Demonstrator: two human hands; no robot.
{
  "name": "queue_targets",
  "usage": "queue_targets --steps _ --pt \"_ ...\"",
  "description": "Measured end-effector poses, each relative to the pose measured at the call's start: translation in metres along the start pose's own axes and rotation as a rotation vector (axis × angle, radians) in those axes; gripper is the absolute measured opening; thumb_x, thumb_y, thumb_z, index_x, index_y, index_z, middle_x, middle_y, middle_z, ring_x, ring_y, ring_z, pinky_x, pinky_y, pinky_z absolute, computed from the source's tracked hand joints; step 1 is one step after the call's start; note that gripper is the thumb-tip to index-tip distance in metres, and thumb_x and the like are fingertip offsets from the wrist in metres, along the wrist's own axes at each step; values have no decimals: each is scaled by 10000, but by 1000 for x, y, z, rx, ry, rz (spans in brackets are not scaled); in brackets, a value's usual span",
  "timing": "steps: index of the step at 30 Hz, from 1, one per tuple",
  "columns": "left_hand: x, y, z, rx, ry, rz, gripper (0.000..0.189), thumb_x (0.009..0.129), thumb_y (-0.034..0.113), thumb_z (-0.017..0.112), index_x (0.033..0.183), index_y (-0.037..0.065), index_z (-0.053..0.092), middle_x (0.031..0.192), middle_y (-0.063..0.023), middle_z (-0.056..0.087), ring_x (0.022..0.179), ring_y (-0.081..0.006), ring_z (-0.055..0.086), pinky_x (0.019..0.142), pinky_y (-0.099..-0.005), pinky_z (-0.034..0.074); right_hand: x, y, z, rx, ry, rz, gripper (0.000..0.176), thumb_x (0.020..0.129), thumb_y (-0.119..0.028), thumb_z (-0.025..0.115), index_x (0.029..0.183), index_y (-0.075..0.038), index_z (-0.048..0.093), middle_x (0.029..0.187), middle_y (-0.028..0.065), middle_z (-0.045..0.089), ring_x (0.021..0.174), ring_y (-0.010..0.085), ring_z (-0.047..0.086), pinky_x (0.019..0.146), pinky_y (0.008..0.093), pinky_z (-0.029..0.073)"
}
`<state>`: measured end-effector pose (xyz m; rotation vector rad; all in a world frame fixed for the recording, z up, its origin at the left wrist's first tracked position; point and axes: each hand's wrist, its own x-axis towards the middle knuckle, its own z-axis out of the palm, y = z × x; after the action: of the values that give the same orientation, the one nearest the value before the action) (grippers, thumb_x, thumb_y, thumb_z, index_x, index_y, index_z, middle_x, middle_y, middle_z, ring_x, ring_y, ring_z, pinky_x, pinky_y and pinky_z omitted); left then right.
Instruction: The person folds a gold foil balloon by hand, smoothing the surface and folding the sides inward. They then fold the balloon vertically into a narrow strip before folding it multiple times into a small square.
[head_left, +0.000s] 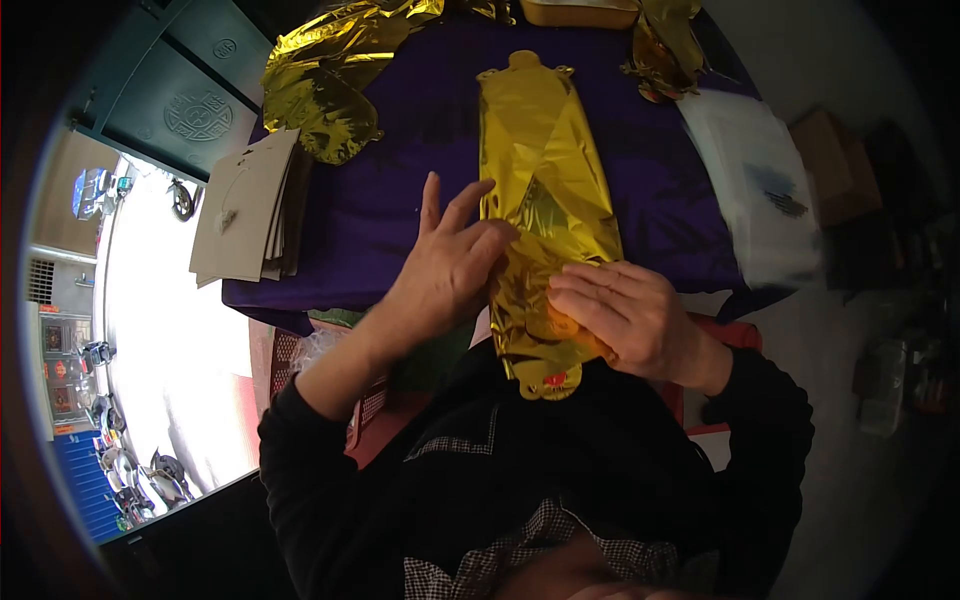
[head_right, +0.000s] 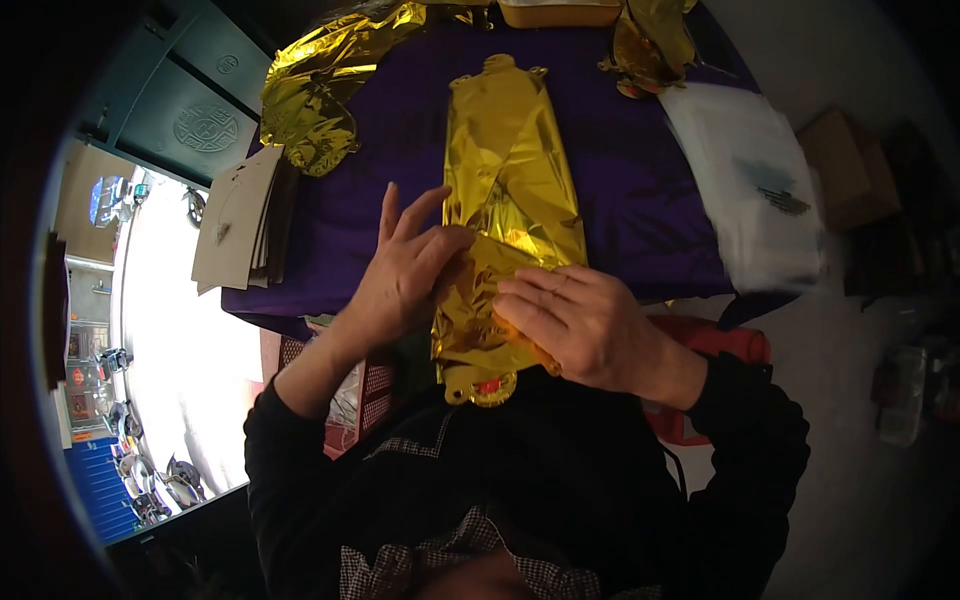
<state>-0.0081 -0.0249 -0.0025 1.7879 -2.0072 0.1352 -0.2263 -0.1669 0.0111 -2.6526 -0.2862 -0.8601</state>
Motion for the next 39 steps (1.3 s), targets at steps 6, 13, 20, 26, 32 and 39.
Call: queue_targets --steps 6,13,20,26,32,39 --pt "-17 36 12 5 137 -108 161 827 114 699 964 72 627 1045 -15 696 1235 -316 571 1154 -751 76 -18 -8 -20 89 -65 -58 453 771 -102 812 1167 16 628 1094 156 719 1043 320 714 854 433 576" --pt "-33 44 21 -37 240 -222 174 781 25 700 931 102 658 1041 27 709 1115 -225 634 1195 -689 4 -64 23 -40 -159 -200 231 803 614 -162 898 1323 -40 540 1204 111 572 1204 309 527 973 468 413" --pt "-33 42 21 -67 254 -234 217 757 25 739 937 120 664 1043 40 704 1088 -211 633 1185 -708 14 -56 30 5 -285 22 52 392 760 -103 792 1122 -97 640 1134 14 618 1113 204 564 950 374 424" --pt "-33 40 15 -103 212 -254 292 747 -47 749 957 140 669 1062 11 659 1126 -249 591 1198 -645 54 -47 34 5 -264 27 -52 162 796 -82 750 942 -72 680 993 30 646 960 208 618 862 340 486" --pt "-31 36 11 -179 170 -355 278 684 -39 755 901 132 726 1050 -5 614 1154 -302 505 1158 -700 89 -39 34 2 -63 29 45 186 753 -12 750 922 -36 678 941 58 636 925 240 628 767 356 526" --pt "-16 29 2 -285 83 -538 93 835 121 756 879 43 733 970 -46 643 1129 -335 508 1148 -659 147 -30 33 -2 249 70 350 223 759 50 720 963 -32 683 920 98 654 878 277 630 745 373 521"
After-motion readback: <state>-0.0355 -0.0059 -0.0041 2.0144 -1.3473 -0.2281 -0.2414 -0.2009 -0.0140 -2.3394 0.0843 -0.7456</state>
